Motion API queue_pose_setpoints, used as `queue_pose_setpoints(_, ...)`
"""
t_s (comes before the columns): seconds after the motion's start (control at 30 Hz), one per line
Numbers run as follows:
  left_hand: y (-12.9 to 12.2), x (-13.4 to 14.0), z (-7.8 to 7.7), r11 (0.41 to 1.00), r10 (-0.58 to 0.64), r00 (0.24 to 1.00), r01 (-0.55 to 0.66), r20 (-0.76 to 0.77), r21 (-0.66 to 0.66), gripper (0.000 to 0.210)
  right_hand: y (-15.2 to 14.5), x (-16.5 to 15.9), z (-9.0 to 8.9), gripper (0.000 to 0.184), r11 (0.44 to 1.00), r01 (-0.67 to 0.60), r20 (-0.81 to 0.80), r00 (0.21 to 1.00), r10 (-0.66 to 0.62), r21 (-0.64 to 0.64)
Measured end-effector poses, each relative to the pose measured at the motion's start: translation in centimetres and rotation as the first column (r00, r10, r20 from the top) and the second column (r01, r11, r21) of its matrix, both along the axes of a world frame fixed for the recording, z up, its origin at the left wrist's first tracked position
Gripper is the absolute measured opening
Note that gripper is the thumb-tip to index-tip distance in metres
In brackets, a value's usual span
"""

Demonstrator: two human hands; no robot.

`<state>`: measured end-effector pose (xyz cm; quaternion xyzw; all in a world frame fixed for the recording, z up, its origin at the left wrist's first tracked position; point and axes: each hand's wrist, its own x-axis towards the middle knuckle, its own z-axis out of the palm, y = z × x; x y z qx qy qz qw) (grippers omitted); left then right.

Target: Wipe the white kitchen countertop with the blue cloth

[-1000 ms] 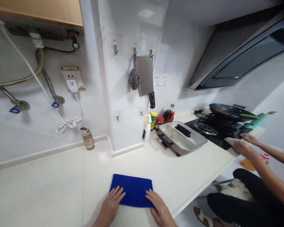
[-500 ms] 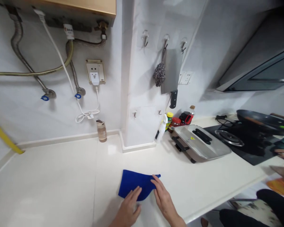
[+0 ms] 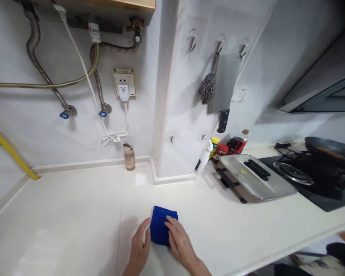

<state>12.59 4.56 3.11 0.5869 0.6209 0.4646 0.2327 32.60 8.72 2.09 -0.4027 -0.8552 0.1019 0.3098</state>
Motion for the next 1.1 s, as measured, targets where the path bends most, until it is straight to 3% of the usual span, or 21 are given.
queue_pose_setpoints(0.1, 1.1, 1.9, 0.0, 0.994, -0.060, 0.993, 0.068, -0.104, 0.080, 0.041, 1.6, -1.8, -0.6, 0.056, 0.999, -0.004, 0.172, 0.985, -0.005, 0.052)
queue_pose_setpoints(0.23, 2.3, 2.4, -0.9, 0.979, -0.129, 0.923, 0.176, -0.363, 0.100, 0.047, 2.3, -3.3, -1.8, 0.068, 0.997, -0.072, 0.350, 0.934, 0.071, -0.009)
queue_pose_setpoints(0.33, 2.9, -0.5, -2.7, 0.990, -0.054, 0.847, 0.114, -0.529, 0.081, 0.052, 2.9, -1.8, -2.8, 0.063, 0.999, 0.005, 0.383, 0.924, 0.009, -0.035)
queue_pose_setpoints(0.47, 2.8, -7.6, -5.5, 0.982, 0.190, 0.754, -0.139, -0.628, 0.130, 0.048, 5.0, 4.0, -3.8, 0.052, 0.959, 0.280, 0.450, 0.862, -0.234, -0.039)
queue_pose_setpoints(0.6, 2.3, -12.4, -6.3, 0.932, 0.332, 0.655, -0.338, -0.678, 0.130, 0.053, 6.4, 13.0, -4.6, 0.054, 0.810, 0.586, 0.533, 0.686, -0.496, 0.000)
queue_pose_setpoints(0.73, 1.9, -12.5, -5.5, 0.928, 0.356, 0.622, -0.325, -0.698, 0.183, 0.060, 6.1, 20.6, -5.0, 0.059, 0.593, 0.805, 0.571, 0.482, -0.664, 0.010)
queue_pose_setpoints(0.83, 2.0, -11.6, -4.8, 0.933, 0.350, 0.630, -0.297, -0.693, 0.202, 0.061, 6.1, 21.7, -4.6, 0.060, 0.417, 0.909, 0.581, 0.337, -0.741, 0.005)
queue_pose_setpoints(0.9, 2.1, -11.2, -4.5, 0.937, 0.339, 0.639, -0.291, -0.690, 0.191, 0.062, 6.7, 19.6, -4.1, 0.060, 0.326, 0.945, 0.585, 0.257, -0.769, 0.014)
queue_pose_setpoints(0.93, 2.2, -11.0, -4.4, 0.937, 0.340, 0.640, -0.295, -0.689, 0.189, 0.062, 7.1, 17.8, -3.8, 0.060, 0.311, 0.950, 0.587, 0.242, -0.773, 0.018)
queue_pose_setpoints(0.97, 2.3, -11.0, -4.4, 0.936, 0.341, 0.640, -0.300, -0.689, 0.185, 0.063, 7.6, 15.7, -3.4, 0.060, 0.333, 0.943, 0.594, 0.257, -0.762, 0.020)
queue_pose_setpoints(1.0, 2.4, -10.9, -4.4, 0.935, 0.341, 0.639, -0.305, -0.690, 0.180, 0.063, 8.2, 13.3, -2.9, 0.059, 0.390, 0.921, 0.606, 0.305, -0.735, 0.008)
queue_pose_setpoints(1.1, 2.5, -10.9, -4.5, 0.935, 0.326, 0.633, -0.324, -0.702, 0.142, 0.064, 9.6, 5.3, -1.3, 0.056, 0.606, 0.786, 0.590, 0.549, -0.592, -0.123)
